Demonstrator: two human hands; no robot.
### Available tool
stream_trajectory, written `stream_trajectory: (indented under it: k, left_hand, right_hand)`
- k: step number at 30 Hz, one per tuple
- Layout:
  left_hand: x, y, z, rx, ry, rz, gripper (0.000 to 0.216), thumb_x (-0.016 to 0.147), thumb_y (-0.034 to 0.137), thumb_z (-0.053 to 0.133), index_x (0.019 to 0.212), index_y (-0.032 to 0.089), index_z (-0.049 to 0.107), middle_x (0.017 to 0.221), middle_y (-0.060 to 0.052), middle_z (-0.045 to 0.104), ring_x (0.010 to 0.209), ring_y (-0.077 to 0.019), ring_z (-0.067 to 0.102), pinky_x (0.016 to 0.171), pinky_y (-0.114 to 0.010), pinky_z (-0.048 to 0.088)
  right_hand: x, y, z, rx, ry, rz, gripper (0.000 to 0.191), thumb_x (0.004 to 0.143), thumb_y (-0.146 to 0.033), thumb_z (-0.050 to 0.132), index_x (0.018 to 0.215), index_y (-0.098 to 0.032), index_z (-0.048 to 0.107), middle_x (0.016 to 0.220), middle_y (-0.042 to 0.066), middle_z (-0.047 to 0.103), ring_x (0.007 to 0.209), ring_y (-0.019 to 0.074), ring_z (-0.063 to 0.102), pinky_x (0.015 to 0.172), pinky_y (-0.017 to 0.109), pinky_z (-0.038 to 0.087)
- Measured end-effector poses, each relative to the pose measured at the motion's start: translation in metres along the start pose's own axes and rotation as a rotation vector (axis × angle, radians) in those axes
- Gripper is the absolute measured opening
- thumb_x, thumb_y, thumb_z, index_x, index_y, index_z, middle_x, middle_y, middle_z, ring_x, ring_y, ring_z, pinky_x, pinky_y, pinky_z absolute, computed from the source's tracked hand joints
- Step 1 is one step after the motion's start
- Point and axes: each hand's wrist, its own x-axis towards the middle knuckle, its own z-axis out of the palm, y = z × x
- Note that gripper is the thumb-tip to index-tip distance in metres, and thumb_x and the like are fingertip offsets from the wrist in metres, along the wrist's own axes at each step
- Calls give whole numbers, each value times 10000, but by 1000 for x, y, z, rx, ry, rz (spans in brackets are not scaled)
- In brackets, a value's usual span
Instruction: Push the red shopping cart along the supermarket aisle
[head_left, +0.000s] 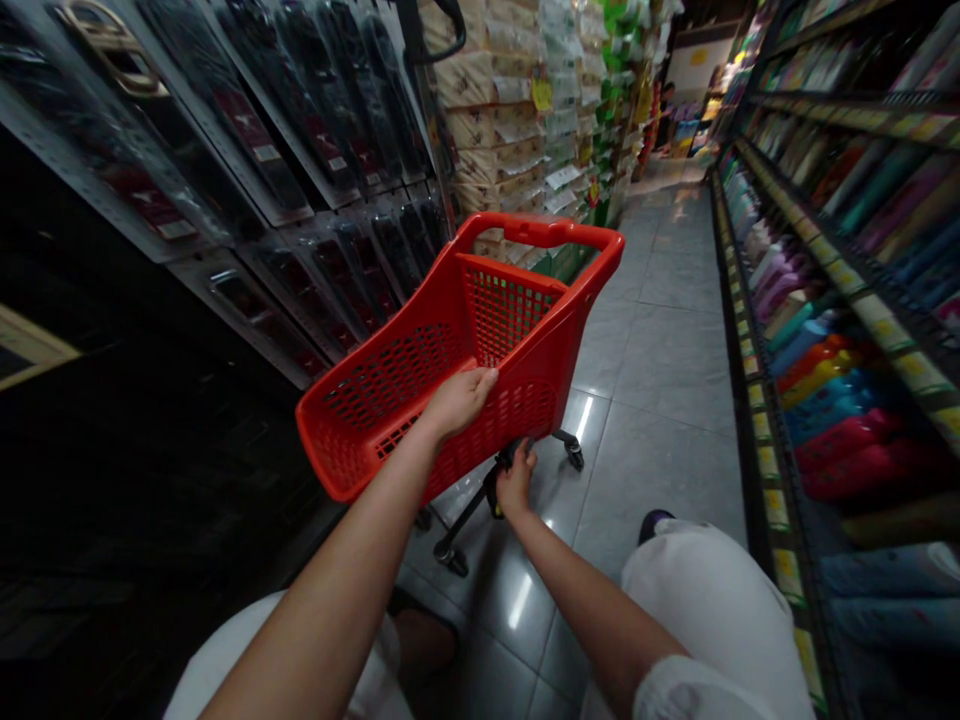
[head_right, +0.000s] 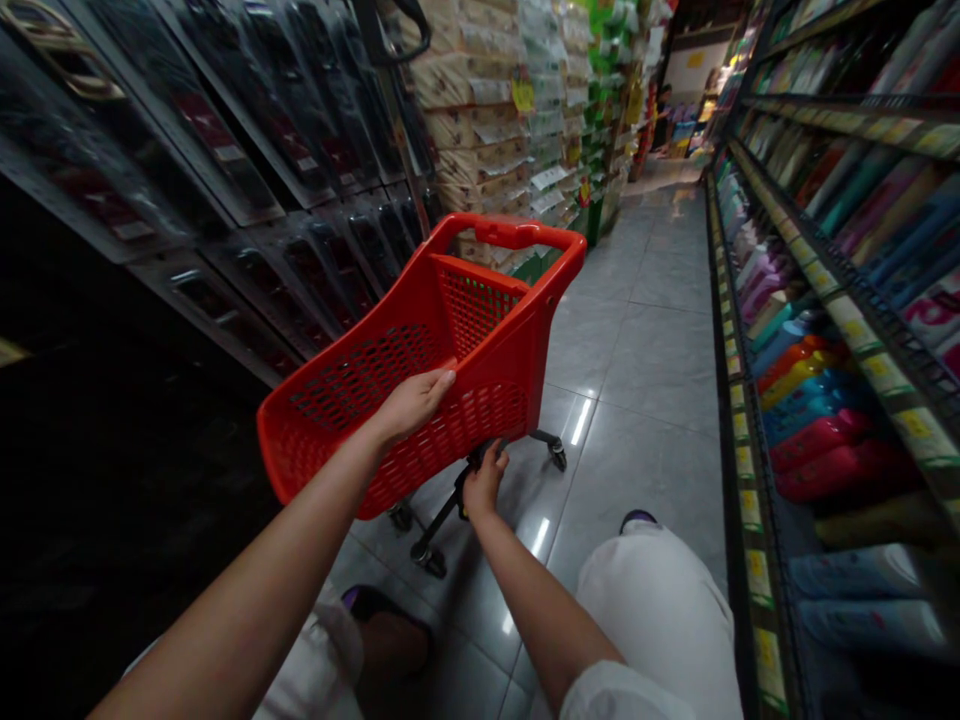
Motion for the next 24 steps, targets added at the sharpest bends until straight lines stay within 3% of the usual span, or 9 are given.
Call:
stream_trajectory:
  k: [6, 9, 13, 20, 24]
  left_hand:
    - [-4, 3, 3, -13, -9, 2, 556, 935, 569, 279, 874, 169, 660, 850, -63, 699, 856, -214, 625, 799, -292, 479]
    - [-7, 6, 4, -21, -12, 2, 566, 933, 577, 278, 894, 165, 665, 860, -63, 699, 853, -214, 626, 791, -292, 480]
    - [-7, 7, 3, -8, -2, -13, 576, 929, 587, 280, 885, 163, 668, 865, -69, 702, 875, -220, 627, 812, -296, 476]
    - [-8, 6, 4, -20, -14, 3, 575, 933, 581, 276, 925, 162, 669, 898, -68, 706, 893, -223, 630, 826, -298, 476]
    - [-9, 7, 3, -25, -12, -2, 579, 928, 590, 283, 936, 163, 674, 905, -72, 711, 890, -228, 631, 832, -306, 475]
  right_hand:
    - [37, 18, -31, -30, 96, 99, 758, 711, -155, 495, 1452, -73, 357, 1318, 219, 429, 1292, 318, 428, 1087, 465, 324]
    - [23, 23, -24, -35, 98, 84, 772, 708, -145, 481, 1462, -63, 336, 1338, 220, 409, 1314, 316, 399, 1097, 455, 313]
    - [-10, 26, -4, -24, -26, 41, 790, 703, -130, 463, 1477, -62, 314, 1274, 197, 466, 1220, 291, 478, 1068, 420, 357]
    - [22, 27, -26, 9, 50, 145, 779, 703, -171, 496, 1459, -58, 348, 1246, 196, 482, 1203, 300, 488, 1043, 424, 381]
    - [6, 15, -15, -17, 35, 106, 791, 711, -166, 490, 1466, -6, 311, 1254, 215, 466, 1207, 300, 482, 1055, 398, 365]
